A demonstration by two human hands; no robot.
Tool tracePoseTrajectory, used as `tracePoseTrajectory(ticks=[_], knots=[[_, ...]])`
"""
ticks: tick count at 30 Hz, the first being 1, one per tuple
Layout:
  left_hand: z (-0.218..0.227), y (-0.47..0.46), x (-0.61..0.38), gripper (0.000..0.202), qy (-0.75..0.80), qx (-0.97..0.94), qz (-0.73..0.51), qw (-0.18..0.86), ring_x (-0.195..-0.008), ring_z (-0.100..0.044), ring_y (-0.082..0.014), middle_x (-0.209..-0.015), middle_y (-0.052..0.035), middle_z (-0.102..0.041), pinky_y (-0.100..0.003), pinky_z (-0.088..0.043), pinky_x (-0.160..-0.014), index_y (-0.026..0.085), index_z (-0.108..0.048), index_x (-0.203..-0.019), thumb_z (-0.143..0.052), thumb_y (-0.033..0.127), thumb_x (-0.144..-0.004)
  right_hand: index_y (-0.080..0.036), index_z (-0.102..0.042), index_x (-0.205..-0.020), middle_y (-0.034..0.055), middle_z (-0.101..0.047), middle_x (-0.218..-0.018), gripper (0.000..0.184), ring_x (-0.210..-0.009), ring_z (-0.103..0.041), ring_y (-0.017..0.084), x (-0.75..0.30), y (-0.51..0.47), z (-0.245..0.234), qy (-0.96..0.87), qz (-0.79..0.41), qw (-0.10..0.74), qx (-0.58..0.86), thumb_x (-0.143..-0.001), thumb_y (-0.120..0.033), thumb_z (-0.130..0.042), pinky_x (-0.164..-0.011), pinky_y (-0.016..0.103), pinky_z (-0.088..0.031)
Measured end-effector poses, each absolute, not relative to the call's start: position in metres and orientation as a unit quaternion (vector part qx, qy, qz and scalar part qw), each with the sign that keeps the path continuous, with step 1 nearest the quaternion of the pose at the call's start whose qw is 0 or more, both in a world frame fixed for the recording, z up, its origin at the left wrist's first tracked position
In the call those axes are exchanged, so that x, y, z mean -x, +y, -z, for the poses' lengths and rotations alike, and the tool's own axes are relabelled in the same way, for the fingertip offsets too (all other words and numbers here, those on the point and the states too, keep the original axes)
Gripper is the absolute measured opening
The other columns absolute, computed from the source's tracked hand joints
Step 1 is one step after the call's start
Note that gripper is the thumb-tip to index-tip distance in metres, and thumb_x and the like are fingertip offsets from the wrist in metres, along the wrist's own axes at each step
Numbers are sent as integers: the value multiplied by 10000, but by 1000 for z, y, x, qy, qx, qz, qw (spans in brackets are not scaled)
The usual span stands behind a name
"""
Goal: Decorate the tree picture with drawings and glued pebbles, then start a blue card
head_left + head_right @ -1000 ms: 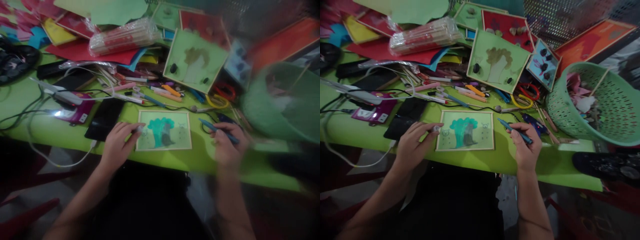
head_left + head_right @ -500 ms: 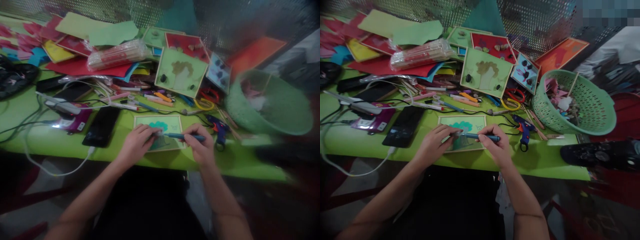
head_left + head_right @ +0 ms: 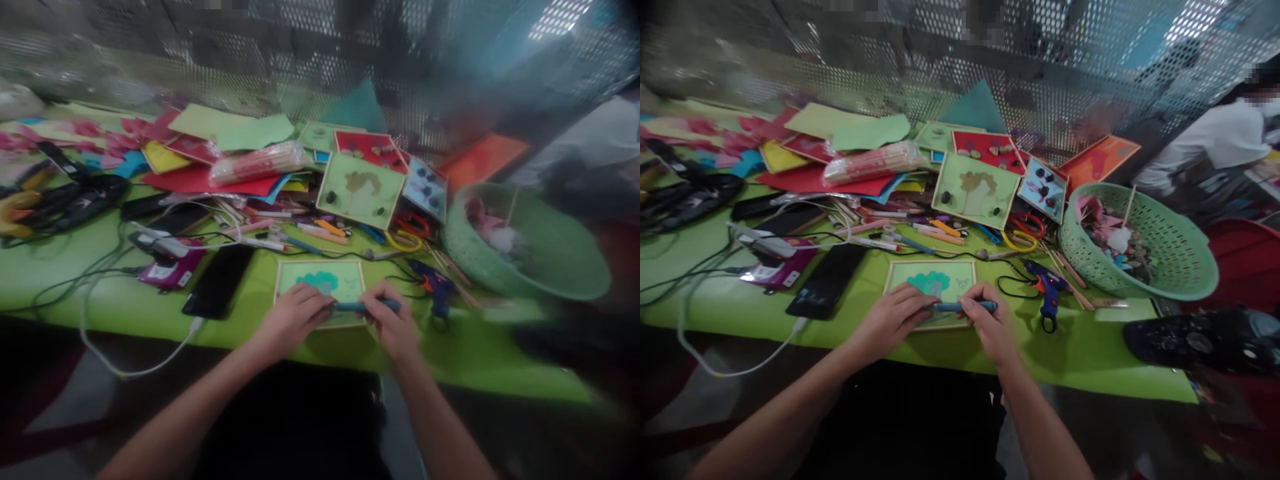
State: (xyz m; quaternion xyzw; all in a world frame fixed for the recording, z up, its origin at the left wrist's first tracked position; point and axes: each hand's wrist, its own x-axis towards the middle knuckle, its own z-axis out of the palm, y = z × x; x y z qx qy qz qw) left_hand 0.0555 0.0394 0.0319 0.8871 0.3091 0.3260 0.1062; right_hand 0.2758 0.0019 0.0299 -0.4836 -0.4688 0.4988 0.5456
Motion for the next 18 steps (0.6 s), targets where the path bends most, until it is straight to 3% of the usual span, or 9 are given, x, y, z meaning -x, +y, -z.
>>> tracePoseTrajectory(ticks=[9, 18], knots=[[-34, 38, -68, 285, 292, -894, -331, 77, -790, -640, -187, -843, -66, -719, -328, -512, -770, 159, -687, -1004, -447, 298, -1068, -206, -627, -674, -45, -607, -581, 226, -520, -559, 96, -274, 6, -22, -377, -540, 609, 443, -786, -327, -782, -477, 196, -391], [-24, 35, -77, 339, 321, -886, -322, 93, -828, -621, -216, -868, -91, -712, -360, -507, -792, 150, -710, -1036, -425, 332, -1066, -221, -532, -680, -66, -582, -508, 332, -424, -524, 86, -273, 11, -22, -366, -523, 623, 452, -790, -431, -763, -423, 191, -349]])
